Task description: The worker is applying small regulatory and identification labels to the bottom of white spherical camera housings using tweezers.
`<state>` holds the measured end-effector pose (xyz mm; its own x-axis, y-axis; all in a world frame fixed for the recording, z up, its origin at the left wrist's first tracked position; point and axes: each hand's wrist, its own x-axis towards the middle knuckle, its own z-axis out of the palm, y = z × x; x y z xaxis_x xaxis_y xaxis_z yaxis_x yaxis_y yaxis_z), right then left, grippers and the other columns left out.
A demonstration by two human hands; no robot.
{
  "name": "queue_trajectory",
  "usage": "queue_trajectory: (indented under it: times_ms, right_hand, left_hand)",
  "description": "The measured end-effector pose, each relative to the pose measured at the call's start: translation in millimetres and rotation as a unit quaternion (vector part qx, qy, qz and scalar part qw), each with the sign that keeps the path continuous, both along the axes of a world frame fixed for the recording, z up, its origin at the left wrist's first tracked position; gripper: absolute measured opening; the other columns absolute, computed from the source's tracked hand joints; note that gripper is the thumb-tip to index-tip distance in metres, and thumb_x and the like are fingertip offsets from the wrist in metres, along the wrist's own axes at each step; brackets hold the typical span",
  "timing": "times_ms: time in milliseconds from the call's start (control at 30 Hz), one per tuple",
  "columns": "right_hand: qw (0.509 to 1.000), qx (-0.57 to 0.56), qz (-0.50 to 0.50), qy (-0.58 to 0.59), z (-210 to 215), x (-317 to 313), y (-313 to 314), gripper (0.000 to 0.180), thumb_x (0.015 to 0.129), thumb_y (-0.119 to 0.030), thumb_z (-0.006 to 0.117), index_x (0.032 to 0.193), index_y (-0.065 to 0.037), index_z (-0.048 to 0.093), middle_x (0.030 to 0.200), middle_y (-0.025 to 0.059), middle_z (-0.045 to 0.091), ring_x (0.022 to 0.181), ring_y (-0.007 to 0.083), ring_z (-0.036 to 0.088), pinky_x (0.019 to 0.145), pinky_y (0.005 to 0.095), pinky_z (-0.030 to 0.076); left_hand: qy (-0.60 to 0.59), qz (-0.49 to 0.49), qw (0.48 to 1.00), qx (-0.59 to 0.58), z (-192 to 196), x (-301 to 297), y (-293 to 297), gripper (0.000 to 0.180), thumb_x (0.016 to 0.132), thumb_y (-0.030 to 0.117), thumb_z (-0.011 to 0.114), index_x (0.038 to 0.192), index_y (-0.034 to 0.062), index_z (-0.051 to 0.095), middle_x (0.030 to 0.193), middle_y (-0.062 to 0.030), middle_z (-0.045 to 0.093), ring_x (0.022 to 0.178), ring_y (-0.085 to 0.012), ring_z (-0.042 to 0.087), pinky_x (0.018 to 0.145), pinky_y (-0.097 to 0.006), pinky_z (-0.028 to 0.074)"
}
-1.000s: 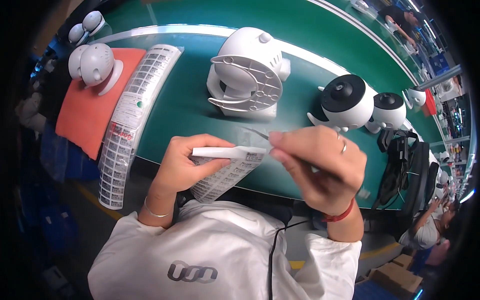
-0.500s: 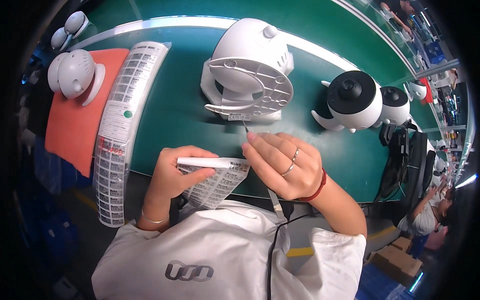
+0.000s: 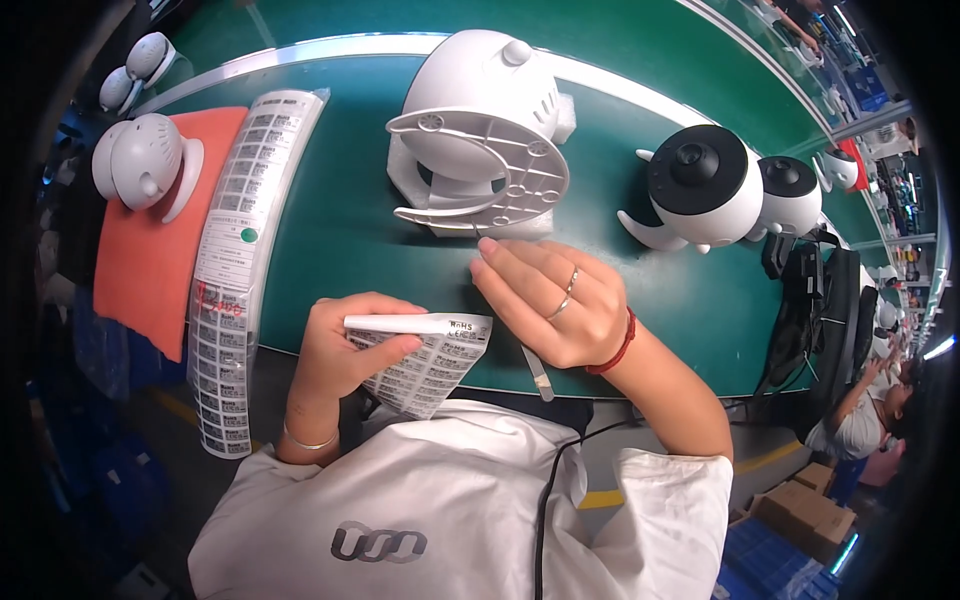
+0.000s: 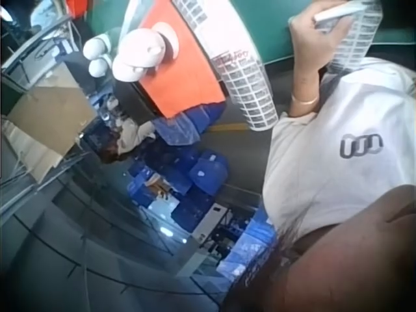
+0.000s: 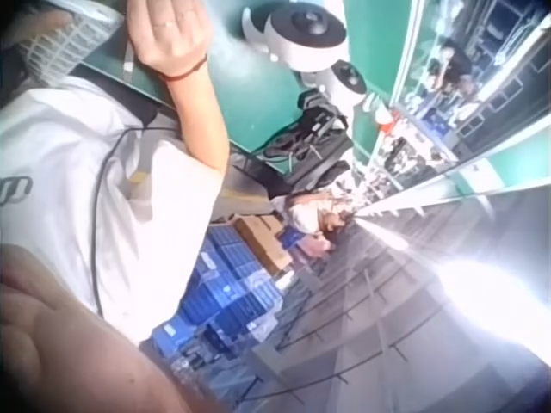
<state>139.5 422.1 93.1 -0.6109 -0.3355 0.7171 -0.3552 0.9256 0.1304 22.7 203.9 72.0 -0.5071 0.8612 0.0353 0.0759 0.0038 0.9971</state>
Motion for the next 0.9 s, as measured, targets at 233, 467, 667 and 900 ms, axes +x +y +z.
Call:
queue_trajectory:
  times_ms: [233,467,667,900]
  right_hand:
    - [0.999,-0.035,-0.005,-0.019,-5.3,2.0,0.1,0.023,0.068,0.000,0.077,0.090,0.000,0.070,0.090,0.0106,0.069,0.073,0.0202,0.067,0.062,0.0293,0.056]
    - [0.947,-0.315,-0.041,-0.051,-8.7,6.0,-5.7,0.023,0.069,0.003,0.077,0.091,0.002,0.069,0.084,0.0108,0.071,0.070,0.0214,0.068,0.063,0.0290,0.054]
    - [0.975,-0.218,-0.035,0.003,-14.0,0.4,-8.9,0.024,0.068,0.002,0.075,0.091,0.000,0.069,0.084,0.0117,0.070,0.073,0.0229,0.068,0.064,0.0295,0.054]
    - [0.987,-0.161,-0.021,0.011,-6.2,-10.8,-22.7,0.025,0.067,-0.003,0.077,0.090,0.000,0.069,0.087,0.0134,0.069,0.074,0.0236,0.068,0.061,0.0308,0.056]
  left_hand:
    - [0.005,0.001,1.000,-0.009,-0.2,0.1,0.1,0.022,0.077,0.003,0.076,0.097,-0.0011,0.071,0.087,-0.0087,0.072,0.077,-0.0085,0.066,0.068,-0.022,0.052]
    - [0.007,0.005,1.000,-0.009,-1.5,0.3,0.1,0.021,0.076,0.003,0.075,0.097,-0.0011,0.071,0.087,-0.0082,0.072,0.076,-0.0082,0.066,0.068,-0.022,0.052]
    - [-0.001,0.006,1.000,-0.007,-1.2,0.9,-0.6,0.021,0.076,0.002,0.075,0.097,-0.0010,0.071,0.086,-0.0080,0.072,0.076,-0.0082,0.065,0.068,-0.022,0.051]
    - [-0.012,-0.003,1.000,0.015,-0.6,1.2,-4.1,0.021,0.076,0.003,0.076,0.096,-0.0007,0.071,0.086,-0.0081,0.073,0.077,-0.0086,0.066,0.068,-0.022,0.052]
